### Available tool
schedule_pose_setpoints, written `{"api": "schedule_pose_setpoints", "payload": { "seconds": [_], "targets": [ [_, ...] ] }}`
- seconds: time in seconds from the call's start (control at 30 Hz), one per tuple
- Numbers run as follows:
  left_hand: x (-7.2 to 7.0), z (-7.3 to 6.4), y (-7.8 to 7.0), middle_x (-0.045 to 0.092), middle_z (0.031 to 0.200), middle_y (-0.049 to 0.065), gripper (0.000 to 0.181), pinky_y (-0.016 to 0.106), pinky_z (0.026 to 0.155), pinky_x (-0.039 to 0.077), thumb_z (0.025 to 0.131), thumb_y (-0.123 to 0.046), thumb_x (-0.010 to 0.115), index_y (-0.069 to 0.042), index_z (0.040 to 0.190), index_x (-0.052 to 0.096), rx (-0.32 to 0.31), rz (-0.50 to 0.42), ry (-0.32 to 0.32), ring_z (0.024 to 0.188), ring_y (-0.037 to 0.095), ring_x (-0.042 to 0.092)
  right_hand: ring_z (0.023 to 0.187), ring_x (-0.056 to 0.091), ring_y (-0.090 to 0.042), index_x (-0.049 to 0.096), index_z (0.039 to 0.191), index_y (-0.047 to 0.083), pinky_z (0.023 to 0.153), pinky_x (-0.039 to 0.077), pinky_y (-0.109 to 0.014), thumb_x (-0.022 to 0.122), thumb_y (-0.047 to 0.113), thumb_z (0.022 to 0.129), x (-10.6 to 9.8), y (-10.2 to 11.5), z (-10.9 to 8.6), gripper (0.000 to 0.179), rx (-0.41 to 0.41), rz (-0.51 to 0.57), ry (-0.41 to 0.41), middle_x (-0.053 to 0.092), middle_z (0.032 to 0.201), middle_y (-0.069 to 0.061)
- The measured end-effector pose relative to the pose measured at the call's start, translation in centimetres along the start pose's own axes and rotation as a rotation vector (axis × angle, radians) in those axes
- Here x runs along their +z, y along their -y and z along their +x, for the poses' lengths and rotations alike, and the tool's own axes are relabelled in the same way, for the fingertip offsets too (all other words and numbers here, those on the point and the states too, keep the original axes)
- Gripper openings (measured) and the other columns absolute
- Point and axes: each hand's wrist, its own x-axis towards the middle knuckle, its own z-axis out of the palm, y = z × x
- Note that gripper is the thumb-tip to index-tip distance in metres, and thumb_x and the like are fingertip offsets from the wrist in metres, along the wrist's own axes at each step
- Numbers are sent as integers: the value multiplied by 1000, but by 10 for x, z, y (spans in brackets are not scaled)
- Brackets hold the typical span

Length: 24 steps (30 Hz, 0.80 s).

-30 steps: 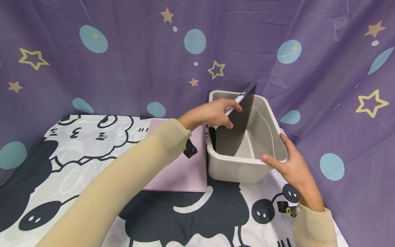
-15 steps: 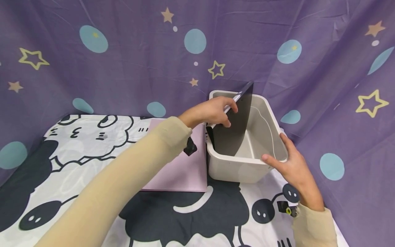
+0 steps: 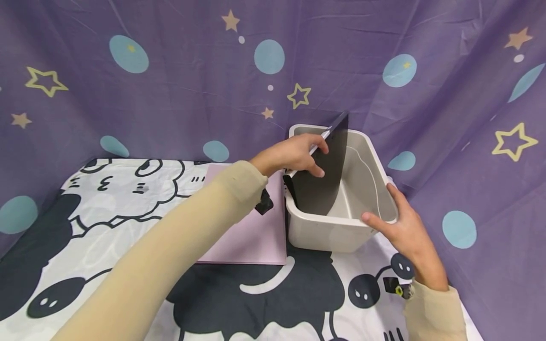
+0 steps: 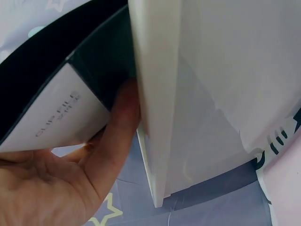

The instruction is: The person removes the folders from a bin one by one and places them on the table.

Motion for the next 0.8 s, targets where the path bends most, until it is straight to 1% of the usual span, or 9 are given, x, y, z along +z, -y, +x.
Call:
{"api": "schedule_pose_setpoints", "payload": {
  "seconds": [0.07, 0.13, 0.2, 0.27, 0.43, 0.6, 0.8],
  "targets": [
    [1, 0, 0, 51, 128, -3, 54, 24, 85, 42, 76, -24, 82, -19, 123, 56, -19, -33, -3, 104, 12, 49, 122, 36, -44, 14, 154, 15, 96, 26, -61, 70, 26, 86, 0, 0, 0, 89, 1, -1, 2, 29, 149, -26],
    [1, 0, 0, 52, 126, -2, 54, 25, 82, 44, 75, -21, 83, -19, 122, 56, -29, -47, 0, 102, 14, 51, 122, 36, -44, 14, 154, 16, 96, 27, -61, 70, 26, 86, 0, -1, -1, 89, 2, 0, 3, 28, 149, -26],
    [1, 1, 0, 53, 123, -1, 54, 25, 78, 45, 75, -17, 82, -19, 121, 55, -26, -37, 8, 99, 15, 52, 122, 36, -44, 13, 154, 16, 95, 27, -62, 70, 26, 86, -1, -1, -1, 89, 2, -2, 4, 28, 149, -26],
    [2, 1, 1, 54, 120, 0, 52, 24, 76, 45, 76, -13, 81, -19, 121, 55, -15, -1, 16, 96, 16, 52, 122, 36, -45, 13, 154, 16, 95, 27, -63, 70, 26, 86, -1, 0, -1, 89, 3, 0, 4, 28, 149, -26],
    [2, 2, 3, 55, 119, 0, 52, 22, 78, 43, 76, -12, 79, -20, 121, 54, 8, 72, 26, 97, 15, 52, 121, 37, -45, 13, 154, 16, 94, 27, -62, 70, 27, 86, 0, 0, -1, 89, 8, 1, 5, 28, 148, -26],
    [2, 3, 6, 54, 119, 0, 52, 22, 81, 42, 75, -12, 79, -19, 119, 54, 17, 72, 29, 100, 14, 51, 121, 37, -45, 13, 154, 15, 94, 28, -62, 70, 27, 86, 0, 0, 0, 89, 4, -2, 4, 29, 148, -27],
    [2, 3, 7, 55, 116, 0, 50, 24, 81, 42, 75, -13, 80, -19, 117, 54, 10, 68, 27, 99, 16, 51, 121, 37, -45, 14, 154, 12, 94, 28, -63, 70, 27, 86, 0, 1, 0, 89, 3, 0, 2, 29, 148, -28]
  ]
}}
